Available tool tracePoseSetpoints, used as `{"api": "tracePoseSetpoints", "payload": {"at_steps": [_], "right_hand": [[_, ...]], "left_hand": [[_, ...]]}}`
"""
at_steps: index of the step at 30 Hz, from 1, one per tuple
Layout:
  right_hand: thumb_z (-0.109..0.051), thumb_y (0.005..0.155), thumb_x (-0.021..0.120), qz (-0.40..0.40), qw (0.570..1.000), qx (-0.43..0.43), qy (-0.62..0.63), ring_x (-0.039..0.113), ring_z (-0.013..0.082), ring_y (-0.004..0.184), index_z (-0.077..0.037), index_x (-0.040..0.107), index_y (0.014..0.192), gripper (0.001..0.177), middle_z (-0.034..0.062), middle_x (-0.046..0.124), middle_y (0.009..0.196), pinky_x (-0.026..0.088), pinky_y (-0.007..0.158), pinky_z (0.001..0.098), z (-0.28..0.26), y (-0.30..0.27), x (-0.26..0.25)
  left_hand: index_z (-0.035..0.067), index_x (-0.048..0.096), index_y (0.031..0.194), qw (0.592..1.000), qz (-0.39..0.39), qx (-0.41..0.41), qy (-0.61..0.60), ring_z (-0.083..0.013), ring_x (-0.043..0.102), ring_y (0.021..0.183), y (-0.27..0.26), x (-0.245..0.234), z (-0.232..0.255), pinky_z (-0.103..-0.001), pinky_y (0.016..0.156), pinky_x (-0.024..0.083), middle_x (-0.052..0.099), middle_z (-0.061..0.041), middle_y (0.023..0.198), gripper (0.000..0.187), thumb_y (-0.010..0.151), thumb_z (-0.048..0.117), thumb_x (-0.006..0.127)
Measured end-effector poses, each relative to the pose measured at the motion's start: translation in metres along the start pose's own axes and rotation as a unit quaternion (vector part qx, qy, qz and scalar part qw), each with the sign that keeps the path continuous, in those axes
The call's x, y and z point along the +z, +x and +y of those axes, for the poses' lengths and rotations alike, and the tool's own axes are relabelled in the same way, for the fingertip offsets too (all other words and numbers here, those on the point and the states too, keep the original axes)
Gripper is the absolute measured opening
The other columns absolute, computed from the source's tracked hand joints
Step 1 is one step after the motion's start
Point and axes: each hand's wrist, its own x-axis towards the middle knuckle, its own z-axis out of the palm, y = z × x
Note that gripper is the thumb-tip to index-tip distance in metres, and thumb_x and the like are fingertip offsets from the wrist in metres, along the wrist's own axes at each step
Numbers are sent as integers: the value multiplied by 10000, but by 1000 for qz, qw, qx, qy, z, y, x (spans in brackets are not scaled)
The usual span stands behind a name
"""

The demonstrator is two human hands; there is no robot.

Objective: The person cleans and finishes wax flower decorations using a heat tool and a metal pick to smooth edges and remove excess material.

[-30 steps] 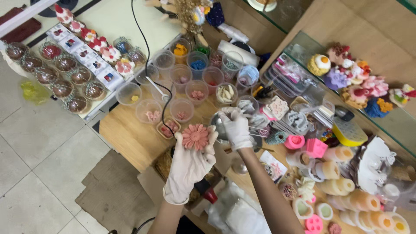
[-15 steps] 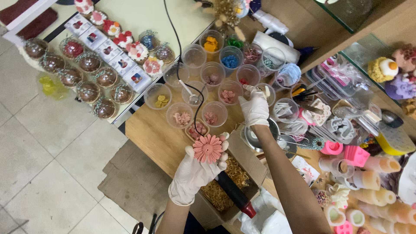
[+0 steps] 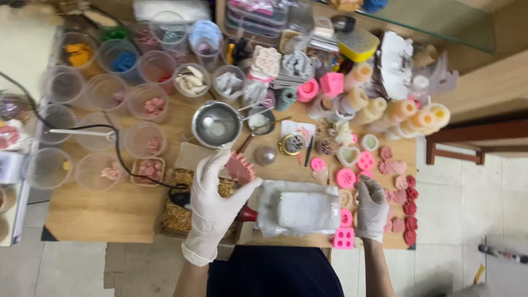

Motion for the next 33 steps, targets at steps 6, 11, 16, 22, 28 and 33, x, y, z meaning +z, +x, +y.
{"api": "tracePoseSetpoints", "payload": {"at_steps": [6,11,16,22,28,33], "right_hand": [[-155,998,688,122,988,91,-13,558,51,791,-20,733,1176,228,-5,699,952,439,682,216,97,32,-103],[-202,972,704,-2,999,52,-10,613,75,818,-25,733,1165,264,35,734,963,487,738,240,131,58,-86],[-211,924,757,-2,982,-11,-188,680,152,779,-57,779,1073,215,112,742,927,525,749,299,107,83,-46],[-253,909,756,-79,980,-102,-153,709,193,768,-57,765,1034,232,124,750,939,551,728,335,97,123,-3],[-302,872,815,-151,939,-212,-223,679,282,767,-81,785,940,233,147,715,860,535,729,403,76,145,60],[-243,726,854,-208,894,-306,-252,652,314,776,-139,828,836,153,144,659,839,506,669,435,74,154,111]], "left_hand": [[29,588,1281,996,-71,-7,59,-293,650,1105,-28,59,34,-408,951,524,653,-147,1265,706,691,165,951],[15,542,1387,990,-118,-77,-8,-209,675,1077,-52,93,63,-350,939,565,610,-146,1311,760,727,137,900],[14,558,1329,988,-140,-70,17,-239,666,1143,-71,109,80,-355,963,551,612,-161,1357,710,714,104,899],[21,533,1322,991,-108,-81,9,-242,651,1199,-81,122,83,-346,1032,548,578,-165,1400,687,738,88,890],[21,529,1313,990,-114,-85,15,-262,631,1230,-83,132,74,-352,1043,526,586,-152,1387,713,715,94,911],[26,535,1330,986,-124,-108,22,-247,645,1205,-78,129,61,-346,1031,528,606,-144,1369,735,711,115,921]]}}
